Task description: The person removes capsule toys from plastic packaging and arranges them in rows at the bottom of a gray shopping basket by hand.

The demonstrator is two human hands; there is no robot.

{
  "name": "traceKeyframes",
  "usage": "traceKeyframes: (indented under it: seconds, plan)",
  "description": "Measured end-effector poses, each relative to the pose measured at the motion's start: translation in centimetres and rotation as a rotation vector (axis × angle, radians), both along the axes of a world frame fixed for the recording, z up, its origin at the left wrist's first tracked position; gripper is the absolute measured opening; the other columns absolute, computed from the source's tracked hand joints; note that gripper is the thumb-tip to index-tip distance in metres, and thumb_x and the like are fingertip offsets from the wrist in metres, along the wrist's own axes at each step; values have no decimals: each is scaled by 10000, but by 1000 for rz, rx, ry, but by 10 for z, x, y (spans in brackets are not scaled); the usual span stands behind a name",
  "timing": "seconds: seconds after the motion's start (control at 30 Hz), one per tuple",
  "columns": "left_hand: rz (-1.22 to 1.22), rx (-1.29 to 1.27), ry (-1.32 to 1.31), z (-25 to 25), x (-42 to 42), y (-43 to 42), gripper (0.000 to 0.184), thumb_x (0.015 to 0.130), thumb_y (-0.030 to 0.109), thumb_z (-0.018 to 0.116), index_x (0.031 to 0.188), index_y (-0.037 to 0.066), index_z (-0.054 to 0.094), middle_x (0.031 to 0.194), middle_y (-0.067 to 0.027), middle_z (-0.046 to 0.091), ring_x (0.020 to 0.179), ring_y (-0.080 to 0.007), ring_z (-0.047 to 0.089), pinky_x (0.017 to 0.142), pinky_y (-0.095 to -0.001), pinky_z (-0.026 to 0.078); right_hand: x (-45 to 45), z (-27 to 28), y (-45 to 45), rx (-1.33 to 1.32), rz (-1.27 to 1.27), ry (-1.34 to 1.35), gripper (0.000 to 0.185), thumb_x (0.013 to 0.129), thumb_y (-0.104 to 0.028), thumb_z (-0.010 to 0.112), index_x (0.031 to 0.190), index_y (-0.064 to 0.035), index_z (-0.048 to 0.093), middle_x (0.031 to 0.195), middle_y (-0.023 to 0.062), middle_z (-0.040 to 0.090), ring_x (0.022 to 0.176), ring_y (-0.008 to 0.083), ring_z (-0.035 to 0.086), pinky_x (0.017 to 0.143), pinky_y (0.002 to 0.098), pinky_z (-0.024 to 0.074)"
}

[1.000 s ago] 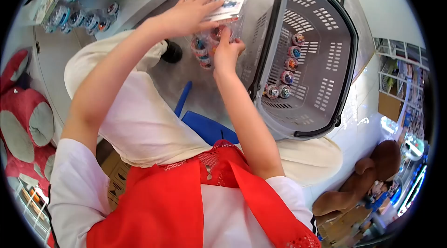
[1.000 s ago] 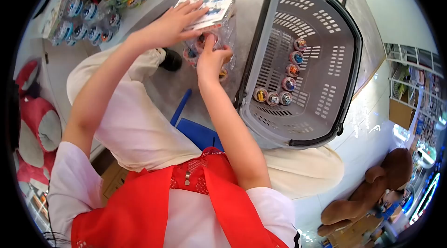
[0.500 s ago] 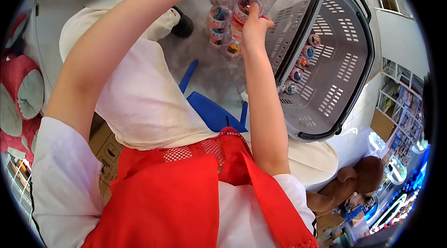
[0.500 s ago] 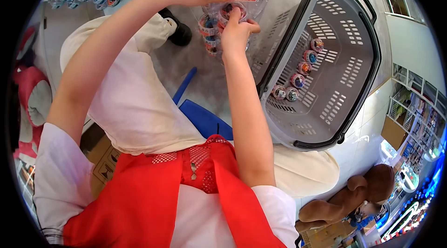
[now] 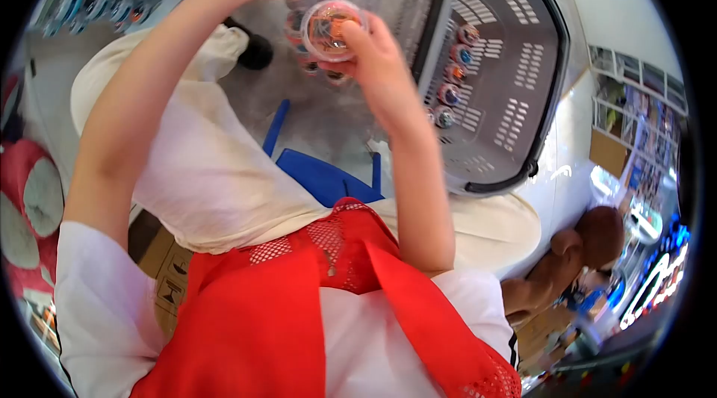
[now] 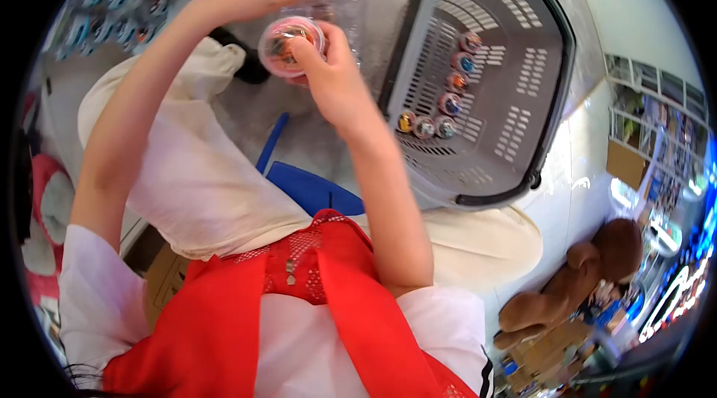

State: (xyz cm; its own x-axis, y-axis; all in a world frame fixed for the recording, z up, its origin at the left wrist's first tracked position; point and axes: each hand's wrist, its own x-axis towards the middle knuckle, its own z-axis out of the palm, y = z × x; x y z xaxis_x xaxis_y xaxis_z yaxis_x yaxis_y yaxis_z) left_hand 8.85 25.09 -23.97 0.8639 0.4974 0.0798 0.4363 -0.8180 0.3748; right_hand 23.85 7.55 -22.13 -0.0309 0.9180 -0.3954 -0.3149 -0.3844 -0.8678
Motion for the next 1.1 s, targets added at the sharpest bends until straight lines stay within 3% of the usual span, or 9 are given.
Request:
traceKeyframes:
  seconds: [0.03,0.13,0.2,0.33,0.43,0.57,0.77,0.93,1.1]
  plan:
    - [-42,48,-27,-4,-1,3,464,896,297,479,1263,18,432,1249,-212,472,1163,-374,437,965,-450,365,23,29,-4,102,2,-21,434,882,-255,583,1201,14,466,1057,63,546,909,128,556,740,263,466]
    - [-81,95,-22,-16,-3,6,481,883,283,524,1286,38,431,1288,-186,457,1195,-350,427,980,-411,367,120,71,-8,277,-101,16,390,887,-199,525,1208,18,488,994,77,596,919,203,626,816,328,493]
    - [-1,6,77,-19,2,-11,515,890,275,557,1342,73,415,1388,-150,392,1265,-326,379,1026,-370,337,168,73,0,239,-224,-409,412,849,-240,595,1163,11,507,1043,94,607,931,185,618,827,330,502]
    - [7,-35,147,7,12,-32,552,797,159,655,1303,56,460,1363,-141,430,1211,-321,444,1001,-368,369,235,-27,2,-151,133,-874,390,730,-195,720,1045,-19,572,881,77,663,766,125,639,672,265,494]
    - [26,-58,206,25,20,-45,593,742,135,698,1291,76,481,1358,-119,445,1176,-323,481,980,-373,395,238,-133,-3,-192,566,-1013,594,691,-200,730,1194,27,511,1021,149,639,916,206,618,813,300,482]
    - [66,-64,262,34,30,-49,598,727,146,711,1284,118,495,1354,-87,456,1151,-313,503,943,-373,428,224,-216,-17,-384,668,-837,579,717,-154,713,1217,31,486,1062,170,630,957,230,620,834,315,479]
    - [93,-49,280,37,41,-36,567,745,187,703,1270,109,505,1336,-77,475,1095,-309,539,910,-371,446,208,-266,-32,-474,909,-658,623,765,-154,694,1302,19,430,1183,172,584,1036,239,593,865,327,463]
    - [117,-148,416,46,45,-28,679,694,64,720,1318,100,455,1390,-79,414,1209,-300,462,985,-365,403,195,-257,-31,-450,999,-591,589,798,-192,658,1324,-45,438,1226,139,569,1077,244,572,883,341,445]
    - [84,-164,425,52,49,-28,701,670,72,740,1313,103,462,1383,-87,420,1201,-307,466,982,-367,402,191,-279,-33,-288,1096,-751,604,800,-215,662,1330,-48,423,1212,155,572,1079,296,566,899,357,436]
